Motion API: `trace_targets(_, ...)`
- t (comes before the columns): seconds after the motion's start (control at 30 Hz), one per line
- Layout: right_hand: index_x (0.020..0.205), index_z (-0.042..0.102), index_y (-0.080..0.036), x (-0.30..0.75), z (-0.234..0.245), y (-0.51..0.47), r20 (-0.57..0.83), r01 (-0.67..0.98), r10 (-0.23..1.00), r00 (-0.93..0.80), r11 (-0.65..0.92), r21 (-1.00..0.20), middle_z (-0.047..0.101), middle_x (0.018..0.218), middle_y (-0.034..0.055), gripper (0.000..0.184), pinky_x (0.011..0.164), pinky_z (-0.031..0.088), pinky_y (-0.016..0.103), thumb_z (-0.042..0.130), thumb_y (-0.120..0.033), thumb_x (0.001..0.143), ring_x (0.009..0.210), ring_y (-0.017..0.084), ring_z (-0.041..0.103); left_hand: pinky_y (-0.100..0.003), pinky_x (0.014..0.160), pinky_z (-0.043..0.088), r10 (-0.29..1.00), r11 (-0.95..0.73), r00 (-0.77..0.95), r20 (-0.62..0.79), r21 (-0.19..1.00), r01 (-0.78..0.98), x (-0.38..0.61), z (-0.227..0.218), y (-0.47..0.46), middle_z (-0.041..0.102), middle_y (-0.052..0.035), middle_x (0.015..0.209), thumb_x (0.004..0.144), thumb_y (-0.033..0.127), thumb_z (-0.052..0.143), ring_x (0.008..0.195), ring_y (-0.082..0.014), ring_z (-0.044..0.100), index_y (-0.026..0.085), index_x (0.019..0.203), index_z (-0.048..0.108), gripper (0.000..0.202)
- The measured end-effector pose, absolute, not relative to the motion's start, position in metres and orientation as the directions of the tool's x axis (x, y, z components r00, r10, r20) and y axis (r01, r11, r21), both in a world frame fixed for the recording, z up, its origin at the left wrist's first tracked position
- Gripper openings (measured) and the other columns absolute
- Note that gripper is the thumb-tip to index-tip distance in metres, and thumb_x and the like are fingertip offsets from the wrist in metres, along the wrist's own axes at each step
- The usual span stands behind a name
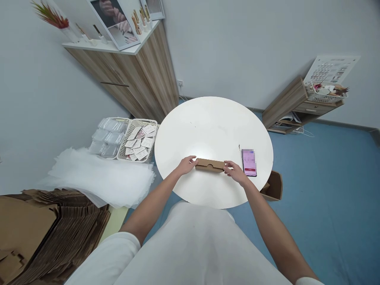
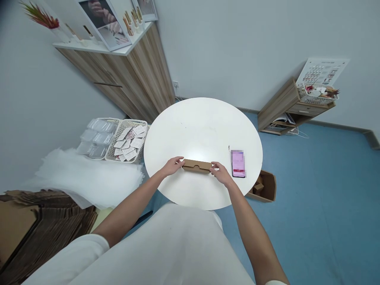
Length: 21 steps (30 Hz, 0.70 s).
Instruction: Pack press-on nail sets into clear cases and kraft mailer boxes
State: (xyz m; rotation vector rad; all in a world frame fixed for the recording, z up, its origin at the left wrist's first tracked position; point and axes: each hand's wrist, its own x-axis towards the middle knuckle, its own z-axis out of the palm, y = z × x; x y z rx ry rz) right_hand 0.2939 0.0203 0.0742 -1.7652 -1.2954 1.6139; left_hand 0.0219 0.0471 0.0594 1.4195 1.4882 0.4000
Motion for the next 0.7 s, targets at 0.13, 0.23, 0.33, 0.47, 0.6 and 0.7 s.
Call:
trace_targets(0.13,0.106,0.052,-0.026,0.293,0.069,0.020,-0.583,0.300,0.806,-0.103,-0.534,-0.791,0.056,0.104,0.0051,0.041,0.063,0.045,0.028,0.058,-0.037,0.067,0.071,0.014,0.060,-0.023,0.059,0.043,0.830,0.327,0.244,-0.502,0.792,0.516,0.018,0.050,0.049,0.062,-0.0045,0.087,0.073,0.046,0.052,0.069,-0.0133,0.059,0.020,0.112,0.052,0.047)
trace_targets(0.23,0.106,0.051,-0.026,0.290,0.066,0.017,-0.581,0.244,0.810,-0.079,-0.550,-0.799,0.056,0.105,0.0056,0.042,0.063,0.046,0.029,0.058,-0.035,0.066,0.071,0.014,0.060,-0.024,0.060,0.043,0.799,0.349,0.275,-0.534,0.785,0.511,0.017,0.050,0.050,0.062,-0.0046,0.088,0.073,0.044,0.053,0.071,-0.0141,0.060,0.020,0.113,0.051,0.046)
trace_targets(0.33,0.105,0.051,-0.025,0.286,0.064,0.011,-0.541,0.225,0.839,-0.058,-0.517,-0.826,0.055,0.107,0.0060,0.041,0.065,0.046,0.030,0.057,-0.032,0.065,0.073,0.014,0.060,-0.024,0.061,0.044,0.824,0.319,0.261,-0.504,0.792,0.520,0.019,0.051,0.048,0.062,-0.0044,0.087,0.074,0.039,0.053,0.072,-0.0144,0.060,0.021,0.111,0.052,0.042)
trace_targets(0.47,0.101,0.049,-0.024,0.280,0.057,-0.003,-0.451,0.237,0.892,0.013,-0.441,-0.865,0.052,0.113,0.0056,0.040,0.069,0.045,0.031,0.057,-0.028,0.063,0.080,0.016,0.060,-0.024,0.061,0.045,0.874,0.266,0.240,-0.422,0.830,0.490,0.025,0.050,0.036,0.058,-0.0054,0.096,0.069,0.026,0.059,0.074,-0.0136,0.059,0.022,0.108,0.050,0.040)
trace_targets(0.6,0.098,0.047,-0.022,0.274,0.044,-0.023,-0.449,0.191,0.887,0.103,-0.461,-0.867,0.051,0.113,0.0068,0.037,0.070,0.045,0.030,0.057,-0.032,0.064,0.089,0.019,0.059,-0.024,0.062,0.046,0.871,0.288,0.244,-0.426,0.845,0.450,0.034,0.043,0.014,0.056,-0.0059,0.098,0.068,0.028,0.061,0.075,-0.0133,0.060,0.021,0.102,0.046,0.039)
trace_targets(0.7,0.098,0.046,-0.022,0.269,0.032,-0.038,-0.459,0.159,0.874,0.158,-0.481,-0.862,0.051,0.114,0.0079,0.037,0.074,0.045,0.030,0.057,-0.034,0.064,0.096,0.020,0.057,-0.025,0.064,0.046,0.884,0.306,0.186,-0.428,0.833,0.461,0.040,0.032,-0.002,0.056,-0.0047,0.095,0.071,0.034,0.058,0.077,-0.0134,0.060,0.020,0.098,0.043,0.034)
